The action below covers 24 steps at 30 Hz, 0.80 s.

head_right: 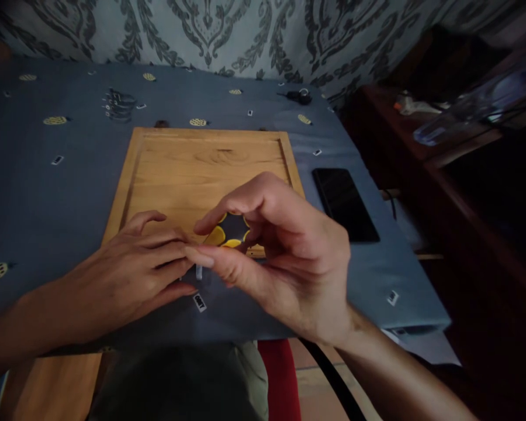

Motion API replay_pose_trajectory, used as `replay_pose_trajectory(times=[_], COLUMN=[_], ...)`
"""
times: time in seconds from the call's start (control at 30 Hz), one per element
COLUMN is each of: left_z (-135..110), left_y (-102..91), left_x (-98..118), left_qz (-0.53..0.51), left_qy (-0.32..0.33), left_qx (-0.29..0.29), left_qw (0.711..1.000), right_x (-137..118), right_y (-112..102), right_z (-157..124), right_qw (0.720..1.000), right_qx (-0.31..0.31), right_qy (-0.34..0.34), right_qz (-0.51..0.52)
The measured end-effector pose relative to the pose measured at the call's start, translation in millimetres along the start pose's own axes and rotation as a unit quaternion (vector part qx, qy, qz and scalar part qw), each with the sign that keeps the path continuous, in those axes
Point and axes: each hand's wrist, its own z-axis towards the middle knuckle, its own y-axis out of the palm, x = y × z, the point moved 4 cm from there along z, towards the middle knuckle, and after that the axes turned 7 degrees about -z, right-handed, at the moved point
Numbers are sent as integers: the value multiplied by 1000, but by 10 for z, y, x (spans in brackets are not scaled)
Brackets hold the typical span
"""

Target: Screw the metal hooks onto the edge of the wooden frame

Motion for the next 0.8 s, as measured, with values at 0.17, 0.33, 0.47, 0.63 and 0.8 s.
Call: replay_pose_trajectory(times=[0.17, 0.33, 0.47, 0.63, 0.8], left_z=[-5, 7, 14, 21, 22], left_y=[17, 12, 2, -4, -4], left_x=[-4, -2, 4, 3, 0], left_qz=[-3, -6, 0, 3, 5], left_qy=[9, 8, -6, -13, 1], left_qx=[11, -9, -24, -36, -30], left_qw=[1000, 1000, 1000, 999, 1000], right_x=[3, 0, 24, 43, 18], right_y=[14, -9, -25, -51, -117], right_z=[-25, -45, -22, -17, 0], right_qw=[997, 997, 999, 999, 995], right_qx=[4, -29, -19, -34, -76], right_qy=[71, 64, 7, 16, 41], right_qz=[25, -15, -30, -14, -56])
